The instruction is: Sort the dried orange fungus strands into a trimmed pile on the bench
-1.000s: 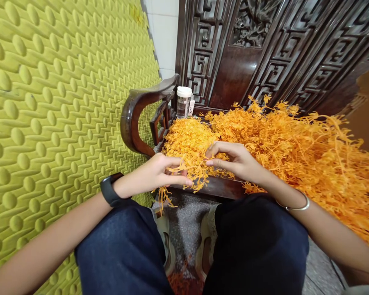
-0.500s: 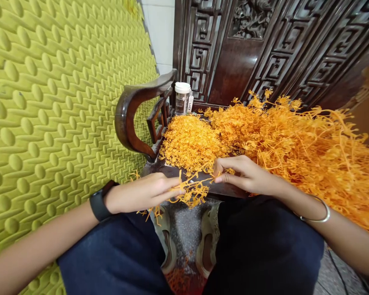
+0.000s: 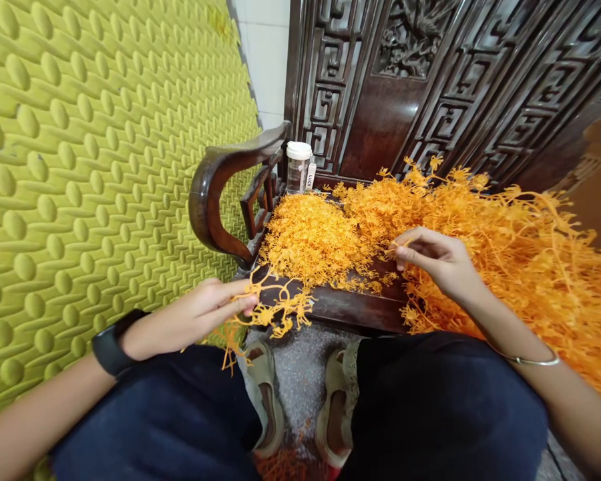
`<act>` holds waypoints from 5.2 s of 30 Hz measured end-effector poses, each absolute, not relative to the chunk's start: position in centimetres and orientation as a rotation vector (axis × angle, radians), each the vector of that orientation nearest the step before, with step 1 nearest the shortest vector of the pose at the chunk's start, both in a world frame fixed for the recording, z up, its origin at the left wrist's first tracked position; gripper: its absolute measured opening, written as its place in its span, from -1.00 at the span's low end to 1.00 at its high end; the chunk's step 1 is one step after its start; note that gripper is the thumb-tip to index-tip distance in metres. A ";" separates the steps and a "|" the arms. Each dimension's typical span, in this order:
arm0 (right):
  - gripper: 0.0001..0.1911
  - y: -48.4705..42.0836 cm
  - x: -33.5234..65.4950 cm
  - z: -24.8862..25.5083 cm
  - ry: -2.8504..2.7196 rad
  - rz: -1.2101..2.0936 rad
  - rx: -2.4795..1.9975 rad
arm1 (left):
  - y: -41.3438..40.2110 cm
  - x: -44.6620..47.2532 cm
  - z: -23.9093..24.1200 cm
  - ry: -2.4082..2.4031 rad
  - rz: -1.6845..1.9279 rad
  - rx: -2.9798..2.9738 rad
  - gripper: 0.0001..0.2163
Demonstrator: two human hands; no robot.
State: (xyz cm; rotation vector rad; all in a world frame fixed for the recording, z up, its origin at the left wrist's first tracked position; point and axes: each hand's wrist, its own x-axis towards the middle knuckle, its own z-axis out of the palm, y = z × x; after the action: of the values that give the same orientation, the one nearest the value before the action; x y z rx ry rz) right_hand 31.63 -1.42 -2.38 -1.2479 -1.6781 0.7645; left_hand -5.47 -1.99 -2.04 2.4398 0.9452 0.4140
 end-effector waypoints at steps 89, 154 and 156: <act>-0.86 1.1 25.0 -0.1 -1.398 0.197 -0.868 | 0.7 0.7 -0.6 0.947 0.912 1.645 -0.68; -0.68 -0.6 23.0 -0.5 -1.858 0.813 -0.849 | -0.9 2.0 0.1 1.011 1.089 1.773 -0.86; -0.71 -0.7 22.7 -0.5 -1.915 0.766 -0.853 | -1.0 2.2 0.3 1.020 1.025 1.810 -0.90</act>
State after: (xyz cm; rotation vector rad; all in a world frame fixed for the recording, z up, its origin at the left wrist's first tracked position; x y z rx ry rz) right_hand 22.70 -0.72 -0.45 -0.8533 -1.9145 0.7655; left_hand 2.17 -1.02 0.31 1.8098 1.0201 1.0255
